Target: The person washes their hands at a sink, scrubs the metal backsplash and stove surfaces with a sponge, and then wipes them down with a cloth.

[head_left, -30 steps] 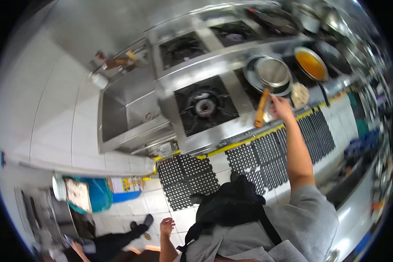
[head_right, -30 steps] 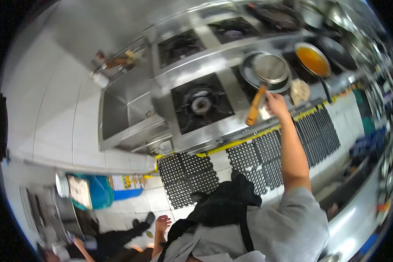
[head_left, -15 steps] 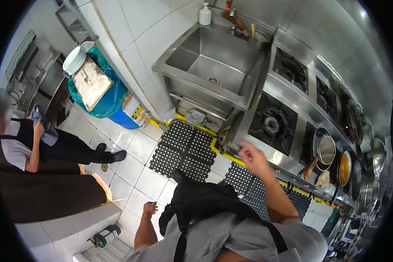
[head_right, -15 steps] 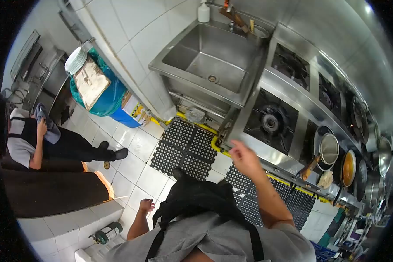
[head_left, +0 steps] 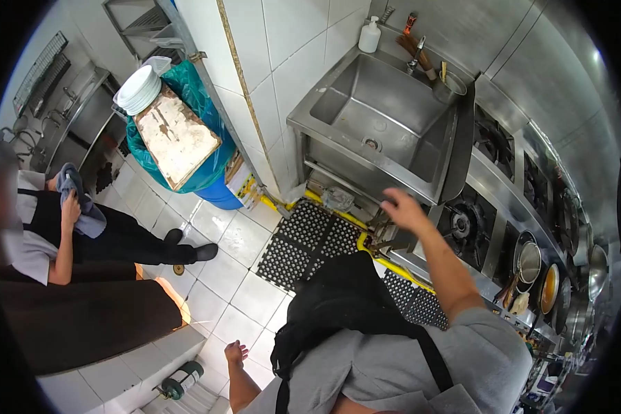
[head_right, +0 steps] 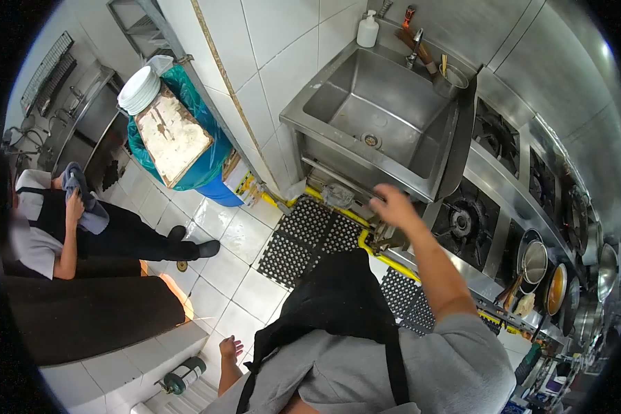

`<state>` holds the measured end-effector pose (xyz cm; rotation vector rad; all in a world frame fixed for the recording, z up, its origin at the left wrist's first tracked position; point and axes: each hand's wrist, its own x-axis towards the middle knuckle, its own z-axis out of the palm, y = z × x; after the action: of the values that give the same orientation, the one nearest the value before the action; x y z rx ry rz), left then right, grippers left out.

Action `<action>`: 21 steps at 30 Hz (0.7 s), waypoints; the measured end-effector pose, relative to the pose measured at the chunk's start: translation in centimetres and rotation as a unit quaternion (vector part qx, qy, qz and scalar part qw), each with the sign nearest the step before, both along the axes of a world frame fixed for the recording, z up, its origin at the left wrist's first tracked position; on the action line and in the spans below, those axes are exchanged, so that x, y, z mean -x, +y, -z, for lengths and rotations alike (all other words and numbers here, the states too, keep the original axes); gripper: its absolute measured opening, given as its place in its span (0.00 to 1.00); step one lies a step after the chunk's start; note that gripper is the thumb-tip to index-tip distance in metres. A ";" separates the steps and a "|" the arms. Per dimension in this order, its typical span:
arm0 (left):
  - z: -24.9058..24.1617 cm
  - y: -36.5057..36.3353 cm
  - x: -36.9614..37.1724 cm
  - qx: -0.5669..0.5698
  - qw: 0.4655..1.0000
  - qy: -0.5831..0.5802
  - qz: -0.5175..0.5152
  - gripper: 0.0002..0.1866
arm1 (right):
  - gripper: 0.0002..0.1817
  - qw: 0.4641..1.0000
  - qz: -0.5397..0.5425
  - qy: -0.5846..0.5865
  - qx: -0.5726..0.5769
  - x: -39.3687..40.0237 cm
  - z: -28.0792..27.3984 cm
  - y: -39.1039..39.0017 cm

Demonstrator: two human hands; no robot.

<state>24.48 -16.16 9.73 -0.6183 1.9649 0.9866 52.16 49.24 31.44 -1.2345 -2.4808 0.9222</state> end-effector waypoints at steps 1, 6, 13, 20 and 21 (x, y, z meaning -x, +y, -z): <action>-0.5 0.1 0.3 0.024 0.999 0.003 -0.030 0.19 | 0.27 0.997 0.058 -0.021 -0.055 -1.3 2.1 3.4; -1.3 2.6 0.4 0.041 0.995 0.023 -0.090 0.20 | 0.35 0.973 0.108 -0.202 -0.009 -3.5 2.6 13.4; -3.6 16.7 -2.4 0.037 0.999 0.013 -0.009 0.19 | 0.47 0.980 -0.028 -0.158 0.119 9.6 6.7 20.5; -5.1 30.1 -1.3 -0.016 0.997 0.063 0.037 0.16 | 0.50 0.987 -0.073 -0.116 0.090 27.7 9.6 25.5; -6.8 32.3 -0.7 -0.024 0.995 0.088 0.037 0.16 | 0.50 0.986 -0.079 -0.116 0.094 29.1 10.0 27.2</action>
<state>25.20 16.17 16.56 -0.4408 2.0955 1.0683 23.04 76.42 21.46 -1.2811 -2.7612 1.1357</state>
